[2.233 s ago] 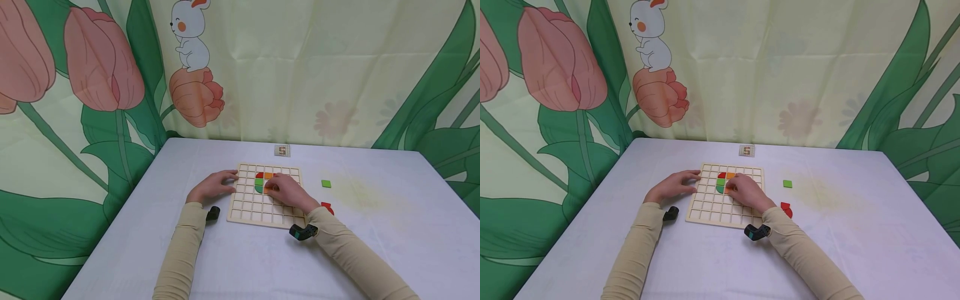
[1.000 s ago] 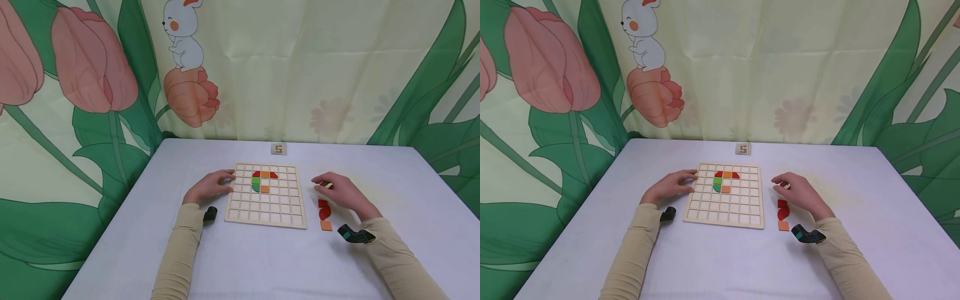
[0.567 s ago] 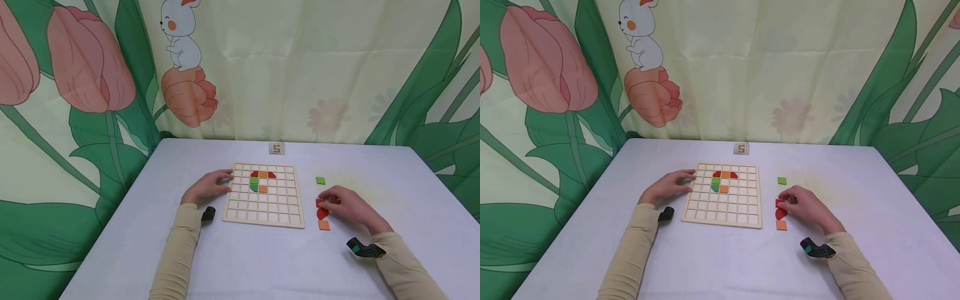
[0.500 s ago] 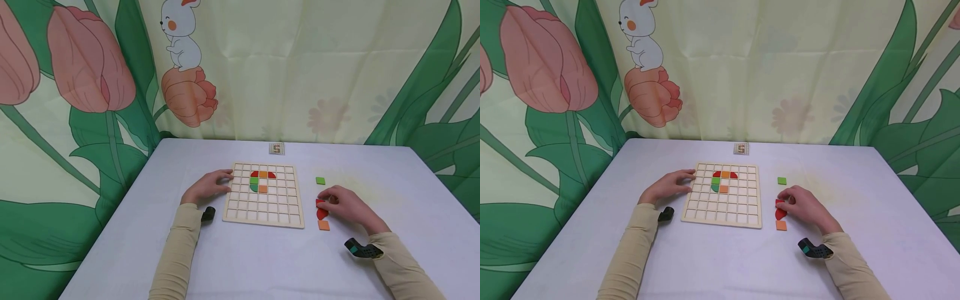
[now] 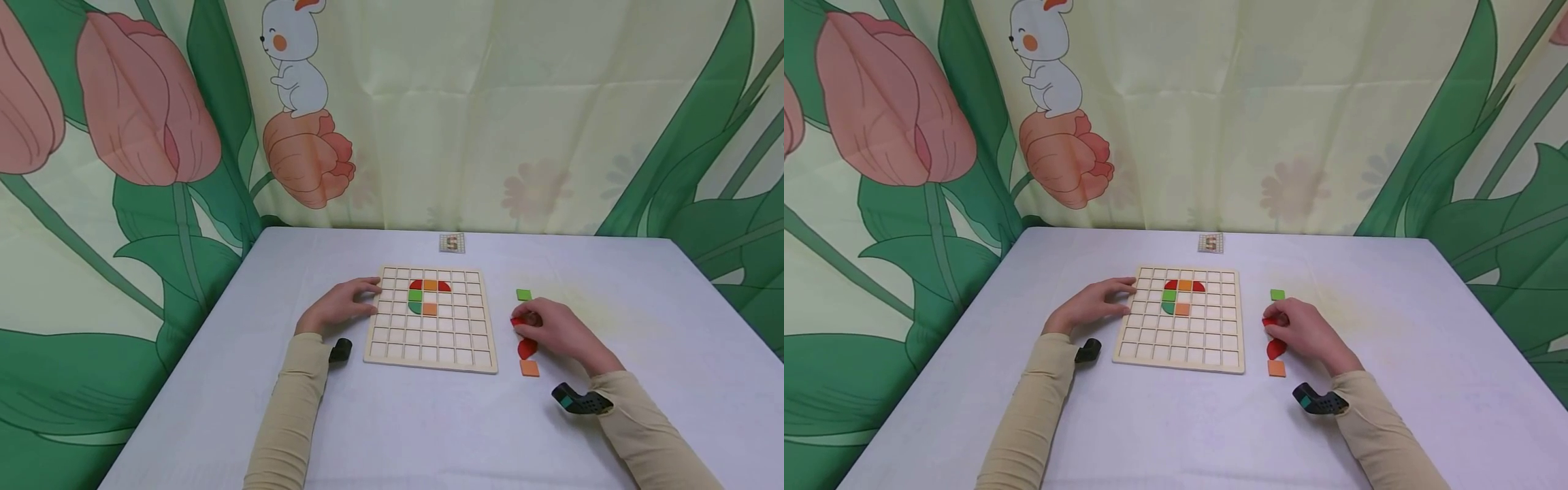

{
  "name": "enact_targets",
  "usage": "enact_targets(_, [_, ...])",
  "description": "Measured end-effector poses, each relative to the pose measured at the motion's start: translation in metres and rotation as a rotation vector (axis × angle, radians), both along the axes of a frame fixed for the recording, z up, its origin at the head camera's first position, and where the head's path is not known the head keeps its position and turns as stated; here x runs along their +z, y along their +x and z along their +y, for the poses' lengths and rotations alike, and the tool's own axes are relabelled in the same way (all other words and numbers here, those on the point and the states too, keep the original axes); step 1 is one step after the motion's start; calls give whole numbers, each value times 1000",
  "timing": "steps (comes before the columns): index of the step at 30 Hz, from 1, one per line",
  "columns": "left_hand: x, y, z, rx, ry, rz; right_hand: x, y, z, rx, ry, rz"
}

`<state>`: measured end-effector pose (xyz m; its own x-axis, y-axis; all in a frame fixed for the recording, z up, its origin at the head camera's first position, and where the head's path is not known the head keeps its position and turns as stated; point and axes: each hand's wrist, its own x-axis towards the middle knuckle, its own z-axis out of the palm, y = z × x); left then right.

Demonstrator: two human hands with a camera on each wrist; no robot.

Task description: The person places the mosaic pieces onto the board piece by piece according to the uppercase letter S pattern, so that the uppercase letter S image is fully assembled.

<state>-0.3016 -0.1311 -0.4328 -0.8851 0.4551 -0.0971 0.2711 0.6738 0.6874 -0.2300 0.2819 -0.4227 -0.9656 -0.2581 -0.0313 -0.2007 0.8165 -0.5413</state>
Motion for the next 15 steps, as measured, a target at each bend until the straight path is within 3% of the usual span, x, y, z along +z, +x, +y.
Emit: enact_targets(15, [0, 1, 0, 7, 7, 1, -1, -8, -8, -12, -14, 14])
